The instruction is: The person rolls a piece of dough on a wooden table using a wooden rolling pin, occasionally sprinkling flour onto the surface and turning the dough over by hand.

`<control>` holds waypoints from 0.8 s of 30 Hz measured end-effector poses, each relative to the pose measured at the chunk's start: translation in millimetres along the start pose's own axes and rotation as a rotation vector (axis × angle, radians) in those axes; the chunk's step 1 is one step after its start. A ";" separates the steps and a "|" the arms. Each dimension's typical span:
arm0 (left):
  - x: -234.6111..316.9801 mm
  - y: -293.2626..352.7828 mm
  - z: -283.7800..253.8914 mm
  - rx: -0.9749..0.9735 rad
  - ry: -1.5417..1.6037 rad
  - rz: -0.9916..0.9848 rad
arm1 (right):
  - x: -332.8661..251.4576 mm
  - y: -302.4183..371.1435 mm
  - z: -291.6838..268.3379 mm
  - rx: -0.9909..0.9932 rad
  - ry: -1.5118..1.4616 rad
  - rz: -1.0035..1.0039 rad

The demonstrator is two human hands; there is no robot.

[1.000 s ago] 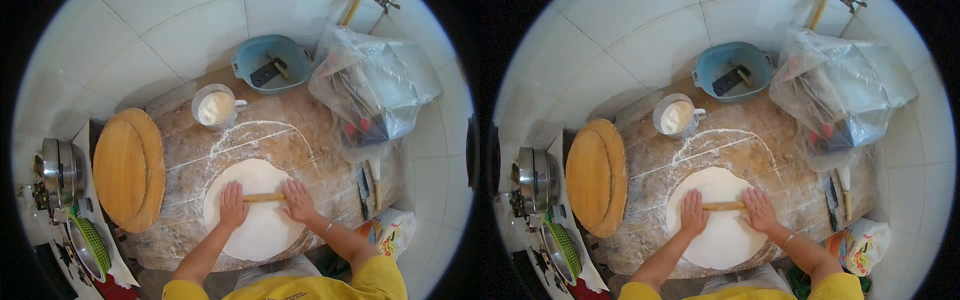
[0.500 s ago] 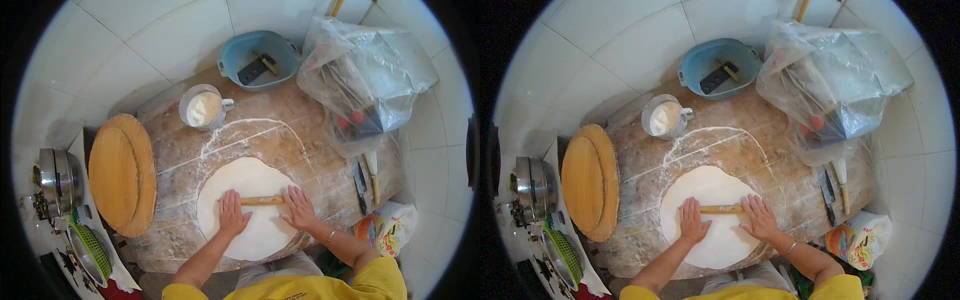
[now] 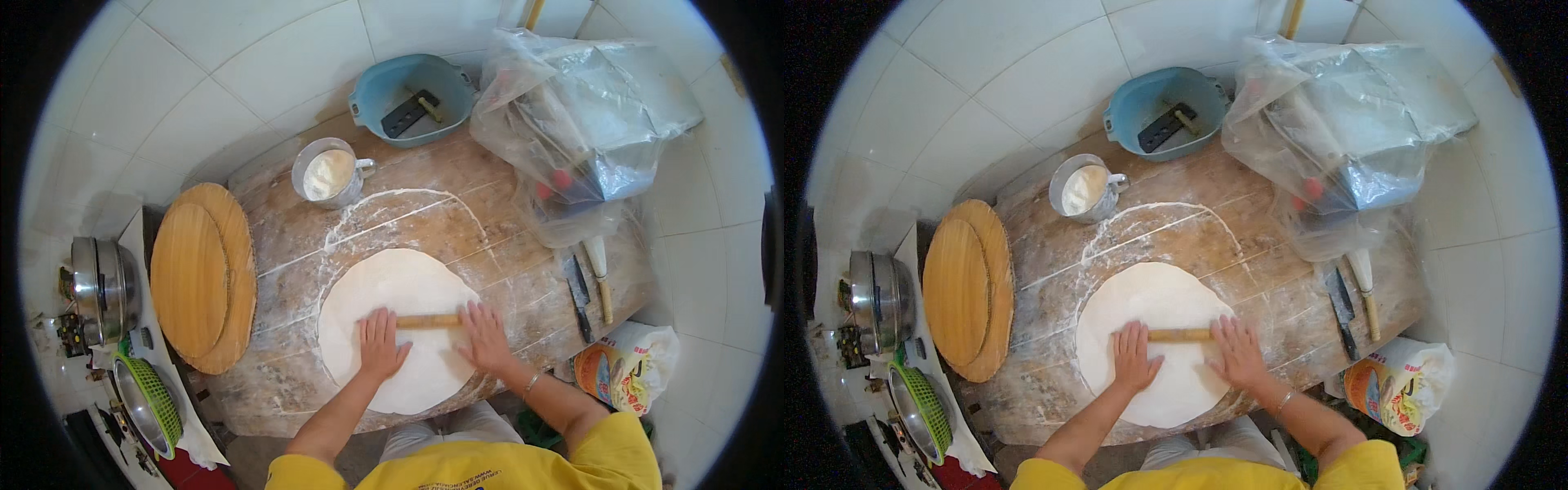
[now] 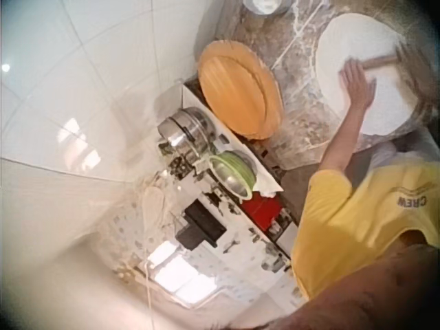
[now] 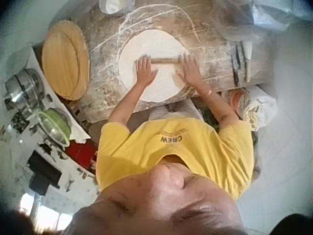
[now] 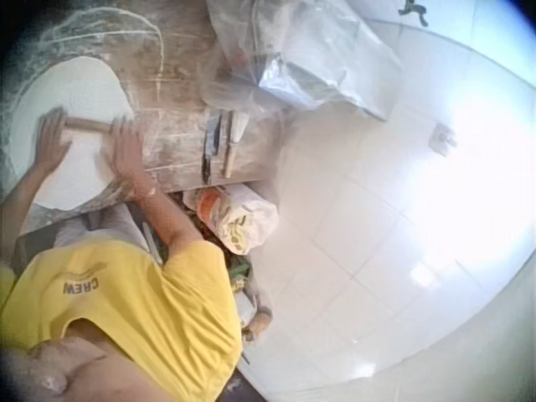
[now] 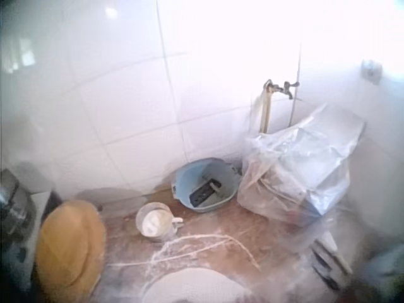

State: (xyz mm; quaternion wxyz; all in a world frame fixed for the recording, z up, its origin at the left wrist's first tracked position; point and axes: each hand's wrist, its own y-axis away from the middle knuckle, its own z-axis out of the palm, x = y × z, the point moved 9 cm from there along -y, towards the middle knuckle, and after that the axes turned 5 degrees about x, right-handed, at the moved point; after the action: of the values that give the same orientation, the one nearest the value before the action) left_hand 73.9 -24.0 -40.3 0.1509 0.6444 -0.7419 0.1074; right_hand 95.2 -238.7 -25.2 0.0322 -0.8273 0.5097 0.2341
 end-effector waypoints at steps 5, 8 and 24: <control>11.0 -39.1 12.3 -0.008 0.007 0.151 | 15.7 -6.3 6.4 0.267 -0.047 0.120; 7.4 -156.2 -13.2 0.179 -0.129 0.045 | 58.8 -110.3 -42.0 0.512 0.019 0.229; 10.0 106.2 -4.2 0.022 0.105 -0.307 | -29.0 9.4 1.5 0.205 -0.106 -0.177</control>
State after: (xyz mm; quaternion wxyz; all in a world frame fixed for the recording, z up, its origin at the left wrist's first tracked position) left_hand -31.9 -16.2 -29.0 0.1970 0.7453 -0.6247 0.1245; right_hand 75.9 -218.8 -12.6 0.1638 -0.8480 0.4533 0.2202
